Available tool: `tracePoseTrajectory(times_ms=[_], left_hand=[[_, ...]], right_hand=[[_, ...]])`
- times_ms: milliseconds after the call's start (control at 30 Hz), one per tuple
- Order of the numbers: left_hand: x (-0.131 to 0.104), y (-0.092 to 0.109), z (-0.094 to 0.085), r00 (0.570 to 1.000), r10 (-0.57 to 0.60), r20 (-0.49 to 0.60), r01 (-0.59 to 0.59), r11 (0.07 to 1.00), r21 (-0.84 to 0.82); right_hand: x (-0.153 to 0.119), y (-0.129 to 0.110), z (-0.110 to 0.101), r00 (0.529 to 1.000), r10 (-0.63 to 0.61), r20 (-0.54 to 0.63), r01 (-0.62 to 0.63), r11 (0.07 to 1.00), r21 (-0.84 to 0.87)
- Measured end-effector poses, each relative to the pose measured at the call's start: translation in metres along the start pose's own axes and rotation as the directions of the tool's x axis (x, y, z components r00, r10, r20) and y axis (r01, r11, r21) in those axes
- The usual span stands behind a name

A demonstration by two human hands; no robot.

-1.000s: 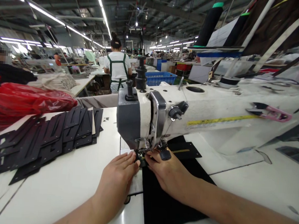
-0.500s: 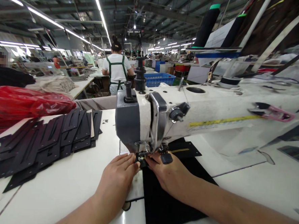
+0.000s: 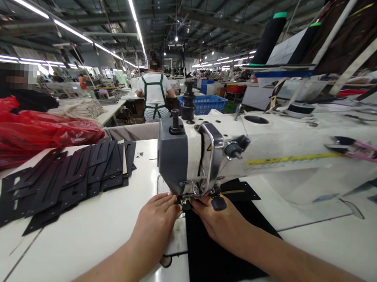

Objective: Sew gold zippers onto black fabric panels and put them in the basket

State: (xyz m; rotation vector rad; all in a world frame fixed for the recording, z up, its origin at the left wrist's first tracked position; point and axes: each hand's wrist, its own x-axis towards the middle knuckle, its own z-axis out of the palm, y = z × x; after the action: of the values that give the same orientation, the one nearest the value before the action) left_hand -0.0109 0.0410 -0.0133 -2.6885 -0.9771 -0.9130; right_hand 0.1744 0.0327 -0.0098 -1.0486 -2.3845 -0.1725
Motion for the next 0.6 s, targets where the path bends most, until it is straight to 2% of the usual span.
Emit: tracePoseTrajectory(times_ms=[433,600], left_hand=[[-0.0012,0.0008,-0.0027,1.0,-0.009,0.023,0.009,1.0,-0.008],[-0.0045,0.0034,-0.004,1.0,0.009,-0.004,-0.009,1.0,-0.006]], right_hand=[[-0.0002,0.0011,0.002,0.999,-0.004,-0.036,0.006,0.998,0.063],[-0.0025,-0.0009,0.0006,0.995,0.025,-0.101,-0.01,0.988,0.153]])
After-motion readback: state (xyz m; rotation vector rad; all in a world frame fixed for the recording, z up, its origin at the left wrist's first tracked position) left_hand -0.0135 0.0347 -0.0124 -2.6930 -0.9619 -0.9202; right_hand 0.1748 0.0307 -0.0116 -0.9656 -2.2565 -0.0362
